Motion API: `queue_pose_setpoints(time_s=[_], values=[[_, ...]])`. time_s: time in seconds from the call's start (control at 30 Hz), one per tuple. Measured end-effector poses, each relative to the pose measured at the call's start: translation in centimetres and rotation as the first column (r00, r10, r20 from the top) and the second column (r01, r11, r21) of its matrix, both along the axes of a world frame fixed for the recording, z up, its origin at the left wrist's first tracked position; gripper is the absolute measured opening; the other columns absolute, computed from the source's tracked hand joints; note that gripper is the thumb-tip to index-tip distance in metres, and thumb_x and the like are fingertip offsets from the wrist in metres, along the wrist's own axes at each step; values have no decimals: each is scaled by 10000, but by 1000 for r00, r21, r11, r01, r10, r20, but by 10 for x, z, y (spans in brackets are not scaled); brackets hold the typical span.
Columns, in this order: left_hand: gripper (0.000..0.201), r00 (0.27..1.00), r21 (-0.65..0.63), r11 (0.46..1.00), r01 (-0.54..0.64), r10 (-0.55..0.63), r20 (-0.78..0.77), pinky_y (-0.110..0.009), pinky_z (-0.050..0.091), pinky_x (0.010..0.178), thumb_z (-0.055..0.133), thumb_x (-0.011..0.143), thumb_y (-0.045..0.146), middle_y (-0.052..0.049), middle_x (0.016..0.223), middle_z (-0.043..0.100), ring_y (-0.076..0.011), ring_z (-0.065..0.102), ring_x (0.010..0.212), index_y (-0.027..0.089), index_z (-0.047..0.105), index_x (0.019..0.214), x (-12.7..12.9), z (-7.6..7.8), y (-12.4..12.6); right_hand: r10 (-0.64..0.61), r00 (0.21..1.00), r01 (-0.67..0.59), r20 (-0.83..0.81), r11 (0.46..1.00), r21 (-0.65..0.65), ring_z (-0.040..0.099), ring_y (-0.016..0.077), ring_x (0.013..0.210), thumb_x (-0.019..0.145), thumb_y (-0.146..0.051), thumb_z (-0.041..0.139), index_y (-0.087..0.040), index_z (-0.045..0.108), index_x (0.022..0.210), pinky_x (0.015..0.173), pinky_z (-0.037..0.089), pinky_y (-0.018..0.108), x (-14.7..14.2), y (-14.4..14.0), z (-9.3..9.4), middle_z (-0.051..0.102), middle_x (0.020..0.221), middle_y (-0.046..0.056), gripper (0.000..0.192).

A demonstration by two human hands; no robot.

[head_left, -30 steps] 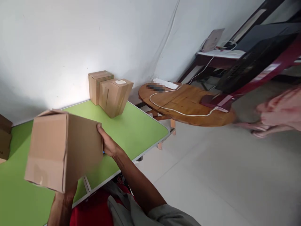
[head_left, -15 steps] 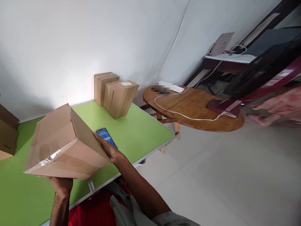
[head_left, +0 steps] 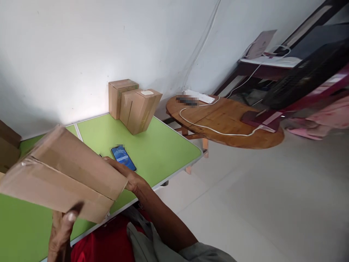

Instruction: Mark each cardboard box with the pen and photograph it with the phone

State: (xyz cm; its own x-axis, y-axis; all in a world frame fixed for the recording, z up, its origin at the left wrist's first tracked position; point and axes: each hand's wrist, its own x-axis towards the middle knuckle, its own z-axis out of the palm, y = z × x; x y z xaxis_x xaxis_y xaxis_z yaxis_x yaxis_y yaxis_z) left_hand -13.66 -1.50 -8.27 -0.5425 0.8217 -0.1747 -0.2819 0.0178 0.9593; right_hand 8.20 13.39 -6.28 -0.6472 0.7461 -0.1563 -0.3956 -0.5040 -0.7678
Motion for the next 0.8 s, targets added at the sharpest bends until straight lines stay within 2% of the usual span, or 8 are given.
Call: queue_pose_setpoints(time_s=[0.1, 0.23, 0.3, 0.4, 0.5, 0.6, 0.7, 0.8], values=[[646, 995, 98, 991, -95, 96, -1, -657, 641, 1128, 924, 538, 778, -64, 893, 780, -499, 637, 1455, 328, 789, 981, 13, 36, 14, 114, 991, -120, 62, 989, 90, 734, 177, 696, 862, -773, 870, -248, 717, 1063, 554, 550, 244, 7, -4, -1, 760, 856, -7, 582], [629, 982, 144, 988, -57, 30, 185, -616, 670, 1101, 870, 770, 741, -28, 1249, 834, -430, 654, 1450, 379, 777, 1275, 26, 70, 26, 163, 961, -220, 225, 940, 260, 742, 191, 596, 924, -935, 663, -225, 701, 1235, 497, 540, 251, 22, -4, -2, 787, 803, 29, 776], [690, 959, 84, 996, -22, -2, 284, -631, 683, 1072, 828, 817, 774, -30, 1393, 813, -444, 635, 1472, 393, 745, 1385, 24, 68, 25, 71, 953, -180, 294, 915, 362, 755, 194, 692, 923, -896, 716, -224, 728, 1279, 547, 555, 259, 28, -5, -2, 813, 915, 61, 761], [721, 899, -24, 999, 28, -15, 438, -603, 714, 1008, 815, 808, 835, -22, 1431, 810, -449, 632, 1483, 415, 755, 1391, 17, 47, 20, -16, 941, -149, 339, 877, 457, 765, 290, 1230, 815, -761, 930, -267, 709, 1476, 897, 647, 358, 32, -8, -3, 751, 1452, 136, 855], [715, 845, -42, 998, 56, -25, 534, -582, 710, 1016, 805, 818, 853, -22, 1465, 800, -435, 633, 1497, 437, 772, 1399, 14, 30, 17, -13, 949, -146, 316, 868, 475, 423, 364, 1683, 728, -666, 1032, -346, 551, 1694, 1336, 409, 508, 29, -10, -3, 434, 1832, 120, 1126], [799, 830, -28, 995, 92, -61, 554, -642, 665, 1089, 749, 848, 887, -71, 1538, 763, -456, 612, 1526, 418, 740, 1496, 20, 28, 15, -26, 961, -128, 275, 840, 527, 313, 375, 1741, 768, -696, 990, -351, 580, 1687, 1422, 242, 532, 23, -9, 0, 420, 1842, 94, 1065], [851, 864, -33, 993, 111, -80, 497, -643, 636, 1134, 721, 844, 922, -93, 1536, 764, -461, 619, 1519, 383, 744, 1502, 26, 35, 16, -57, 961, -94, 272, 854, 512, 465, 395, 1641, 838, -767, 889, -317, 709, 1559, 1375, 321, 544, 13, -10, 4, 587, 1698, 98, 869], [800, 944, -9, 999, 51, -45, 328, -600, 615, 1182, 706, 876, 895, -73, 1496, 784, -436, 631, 1510, 347, 769, 1456, 20, 38, 16, -93, 948, -74, 303, 864, 498, 636, 387, 1449, 874, -820, 802, -262, 754, 1471, 1235, 475, 525, 3, -8, 11, 703, 1530, 113, 819]])
